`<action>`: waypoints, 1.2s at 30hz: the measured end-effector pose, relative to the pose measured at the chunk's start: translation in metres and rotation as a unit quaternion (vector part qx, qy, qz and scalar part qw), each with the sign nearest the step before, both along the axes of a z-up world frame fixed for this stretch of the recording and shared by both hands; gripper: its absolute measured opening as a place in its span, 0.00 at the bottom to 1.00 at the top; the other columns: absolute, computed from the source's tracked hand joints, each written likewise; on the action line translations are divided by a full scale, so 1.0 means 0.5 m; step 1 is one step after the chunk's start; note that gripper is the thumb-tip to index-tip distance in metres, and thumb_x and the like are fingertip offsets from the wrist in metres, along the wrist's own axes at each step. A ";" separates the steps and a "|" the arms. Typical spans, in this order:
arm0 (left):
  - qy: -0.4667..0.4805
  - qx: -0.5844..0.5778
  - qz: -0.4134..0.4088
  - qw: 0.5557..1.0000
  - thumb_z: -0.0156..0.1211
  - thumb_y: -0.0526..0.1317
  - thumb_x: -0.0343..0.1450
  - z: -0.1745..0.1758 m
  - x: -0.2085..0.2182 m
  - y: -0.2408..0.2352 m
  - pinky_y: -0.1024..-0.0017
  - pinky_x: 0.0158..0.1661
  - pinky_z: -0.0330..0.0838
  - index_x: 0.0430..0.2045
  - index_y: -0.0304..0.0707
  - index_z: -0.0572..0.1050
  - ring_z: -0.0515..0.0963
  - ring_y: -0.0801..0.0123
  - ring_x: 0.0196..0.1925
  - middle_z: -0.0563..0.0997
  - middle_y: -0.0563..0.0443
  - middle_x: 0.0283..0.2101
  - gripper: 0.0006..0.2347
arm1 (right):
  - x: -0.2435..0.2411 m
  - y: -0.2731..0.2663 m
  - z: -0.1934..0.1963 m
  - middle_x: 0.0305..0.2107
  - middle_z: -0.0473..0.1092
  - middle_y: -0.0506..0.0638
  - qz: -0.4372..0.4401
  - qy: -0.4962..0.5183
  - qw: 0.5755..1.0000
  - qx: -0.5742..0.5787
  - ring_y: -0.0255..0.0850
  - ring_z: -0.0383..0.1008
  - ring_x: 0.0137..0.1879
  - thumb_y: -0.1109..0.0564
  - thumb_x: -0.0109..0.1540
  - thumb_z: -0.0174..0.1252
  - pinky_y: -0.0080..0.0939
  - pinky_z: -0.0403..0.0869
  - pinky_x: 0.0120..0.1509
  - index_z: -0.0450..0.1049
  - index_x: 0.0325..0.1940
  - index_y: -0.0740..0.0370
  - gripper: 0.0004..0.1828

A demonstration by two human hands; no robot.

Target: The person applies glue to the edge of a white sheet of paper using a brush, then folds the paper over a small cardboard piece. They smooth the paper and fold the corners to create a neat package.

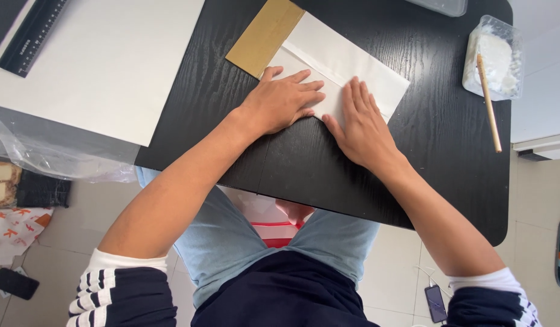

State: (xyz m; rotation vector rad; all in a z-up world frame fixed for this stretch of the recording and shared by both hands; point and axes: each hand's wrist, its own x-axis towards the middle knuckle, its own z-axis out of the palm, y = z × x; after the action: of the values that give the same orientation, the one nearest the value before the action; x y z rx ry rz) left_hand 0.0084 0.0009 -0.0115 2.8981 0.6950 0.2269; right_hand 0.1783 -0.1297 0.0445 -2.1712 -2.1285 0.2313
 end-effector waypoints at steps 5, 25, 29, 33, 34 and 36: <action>-0.004 -0.004 0.002 1.000 0.46 0.55 0.78 0.006 -0.002 -0.003 0.38 0.65 0.53 0.59 0.64 0.72 0.62 0.66 0.74 0.70 0.65 0.69 0.16 | 0.038 -0.078 -0.006 0.73 0.50 0.75 -0.051 -0.023 0.998 -0.042 0.62 0.46 0.80 0.30 0.71 0.41 0.58 0.46 0.81 0.51 0.76 0.79 0.49; 0.006 -0.050 0.245 0.968 0.43 0.70 0.74 0.044 -0.083 0.075 0.47 0.71 0.40 0.72 0.28 0.51 0.45 0.48 0.78 0.51 0.37 0.76 0.42 | 0.062 -0.147 -0.045 0.64 0.71 0.61 0.024 -0.156 0.973 0.171 0.48 0.68 0.72 0.37 0.73 0.46 0.60 0.53 0.80 0.71 0.64 0.69 0.33; 0.018 -0.133 0.219 0.967 0.52 0.64 0.73 0.089 -0.114 0.100 0.39 0.70 0.34 0.72 0.34 0.52 0.40 0.47 0.78 0.49 0.41 0.77 0.39 | 0.074 -0.149 -0.030 0.37 0.80 0.42 0.057 -0.050 0.953 0.293 0.36 0.80 0.46 0.53 0.70 0.61 0.51 0.57 0.76 0.81 0.40 0.56 0.08; 0.031 -0.214 0.181 0.959 0.53 0.56 0.72 0.125 -0.145 0.117 0.45 0.71 0.26 0.72 0.42 0.51 0.35 0.56 0.80 0.46 0.47 0.79 0.35 | 0.082 -0.140 -0.014 0.46 0.79 0.50 0.113 0.022 0.954 0.276 0.42 0.79 0.51 0.60 0.67 0.62 0.53 0.66 0.69 0.78 0.50 0.62 0.07; 0.030 -0.213 0.181 0.960 0.53 0.56 0.72 0.114 -0.146 0.123 0.45 0.71 0.26 0.72 0.42 0.51 0.35 0.56 0.80 0.46 0.47 0.79 0.35 | 0.080 -0.136 -0.013 0.46 0.79 0.50 0.113 0.022 0.954 0.277 0.42 0.79 0.51 0.60 0.67 0.62 0.53 0.66 0.69 0.78 0.50 0.62 0.07; -0.034 -0.192 0.172 0.966 0.46 0.41 0.71 0.091 -0.149 0.132 0.41 0.69 0.32 0.52 0.44 0.63 0.46 0.46 0.79 0.60 0.41 0.73 0.15 | 0.074 -0.131 -0.012 0.57 0.75 0.50 0.168 0.004 0.961 0.221 0.45 0.74 0.63 0.55 0.68 0.59 0.57 0.59 0.75 0.75 0.59 0.60 0.15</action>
State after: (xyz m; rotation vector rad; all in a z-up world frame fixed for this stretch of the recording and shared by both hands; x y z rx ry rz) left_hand -0.0663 0.0671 0.0339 2.3815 1.0920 0.2016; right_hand 0.2153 -0.1950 0.0387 -1.5614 -2.2625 -0.1984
